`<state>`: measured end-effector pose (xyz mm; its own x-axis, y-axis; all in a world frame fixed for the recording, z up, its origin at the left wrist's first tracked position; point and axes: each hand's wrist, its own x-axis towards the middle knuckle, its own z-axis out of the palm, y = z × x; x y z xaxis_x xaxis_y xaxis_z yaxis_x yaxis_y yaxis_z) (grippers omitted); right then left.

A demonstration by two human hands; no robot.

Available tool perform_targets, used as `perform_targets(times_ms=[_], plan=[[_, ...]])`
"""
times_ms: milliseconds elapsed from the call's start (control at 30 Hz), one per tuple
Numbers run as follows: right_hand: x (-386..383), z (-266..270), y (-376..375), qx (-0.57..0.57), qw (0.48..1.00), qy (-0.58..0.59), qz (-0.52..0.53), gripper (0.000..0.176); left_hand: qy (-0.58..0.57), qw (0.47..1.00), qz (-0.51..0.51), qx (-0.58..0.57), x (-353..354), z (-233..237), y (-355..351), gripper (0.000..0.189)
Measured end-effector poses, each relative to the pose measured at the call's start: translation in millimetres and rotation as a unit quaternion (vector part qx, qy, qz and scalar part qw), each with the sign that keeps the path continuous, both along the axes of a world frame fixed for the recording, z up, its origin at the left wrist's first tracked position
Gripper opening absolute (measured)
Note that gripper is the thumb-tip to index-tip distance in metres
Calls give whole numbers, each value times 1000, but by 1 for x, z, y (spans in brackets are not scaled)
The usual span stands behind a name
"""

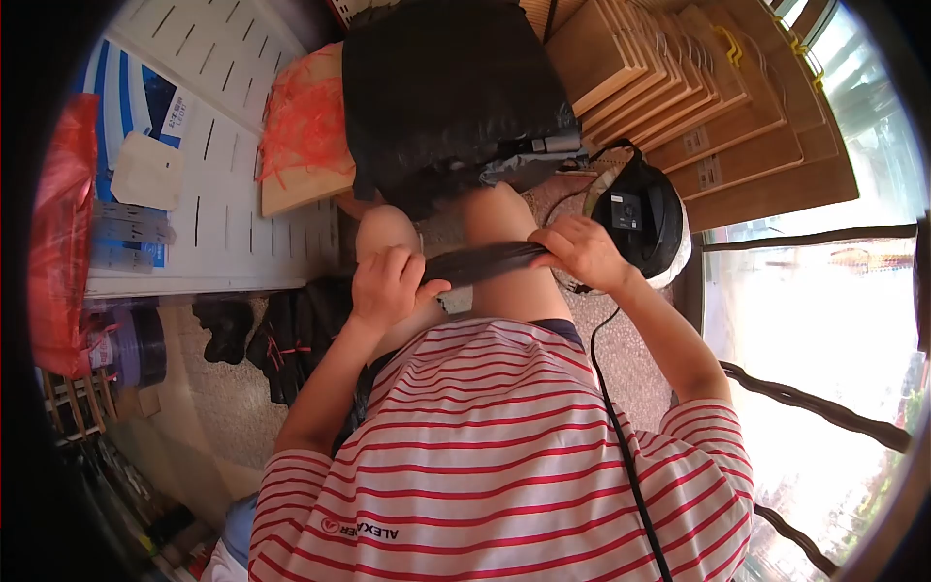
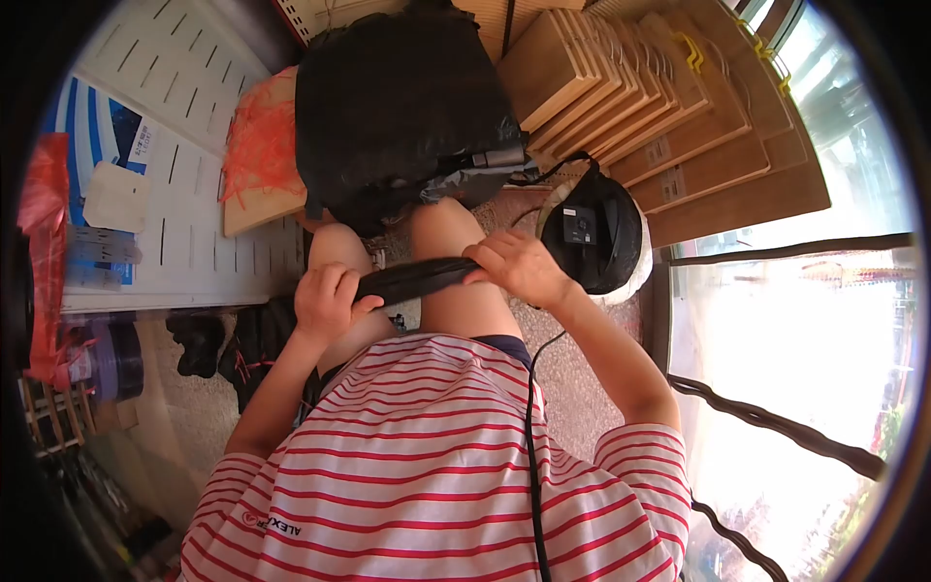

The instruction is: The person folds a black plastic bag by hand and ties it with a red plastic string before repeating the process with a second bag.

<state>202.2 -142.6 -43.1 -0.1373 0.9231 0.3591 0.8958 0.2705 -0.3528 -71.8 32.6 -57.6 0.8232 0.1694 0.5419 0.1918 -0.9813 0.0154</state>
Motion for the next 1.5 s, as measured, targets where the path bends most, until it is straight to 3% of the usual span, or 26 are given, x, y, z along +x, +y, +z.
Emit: perform_targets(times_ms=[67,167,300,400,567,733,800,933,1000,1033,1100,1233,1367,1433,1467,1500], plan=[[3,-3,0,73,995,-67,-1,31,-5,1000,-11,14,0,-2,3,54],[8,-25,-2,42,998,-41,7,36,12,999,-22,46,-5,-11,0,58],[3,-16,-4,11,999,-40,-7,36,24,999,-9,42,-3,-13,0,55],[-4,2,2,23,997,-66,-18,43,22,998,-20,49,0,-13,2,49],[-25,19,10,-32,997,-59,-29,69,7,998,-18,53,1,-5,-1,50],[-14,-6,13,-76,997,13,-31,48,-1,998,-3,60,-6,1,2,57],[-13,-5,13,-111,987,92,-64,37,45,997,57,1,-13,-1,7,58],[-18,11,22,-174,981,67,-47,41,81,995,23,-62,-12,2,20,56],[-28,22,22,-159,985,-42,-54,50,96,989,-65,-88,-6,12,20,52],[-33,25,25,-154,986,-43,-47,50,96,990,-58,-84,-5,19,19,52],[-44,31,33,-118,991,53,43,60,118,986,-99,-63,-1,29,18,49],[-55,26,36,-211,973,90,24,54,139,983,-100,-60,-3,42,33,48],[-56,32,41,-115,981,156,-24,43,13,999,-40,-4,5,59,43,60],[-50,21,42,-133,965,212,-72,37,-155,964,216,-27,8,62,39,83],[-48,17,42,-149,944,268,-121,30,-205,939,230,-151,7,44,35,96],[-49,18,44,-149,945,266,-121,30,-207,939,230,-151,11,26,30,96]])
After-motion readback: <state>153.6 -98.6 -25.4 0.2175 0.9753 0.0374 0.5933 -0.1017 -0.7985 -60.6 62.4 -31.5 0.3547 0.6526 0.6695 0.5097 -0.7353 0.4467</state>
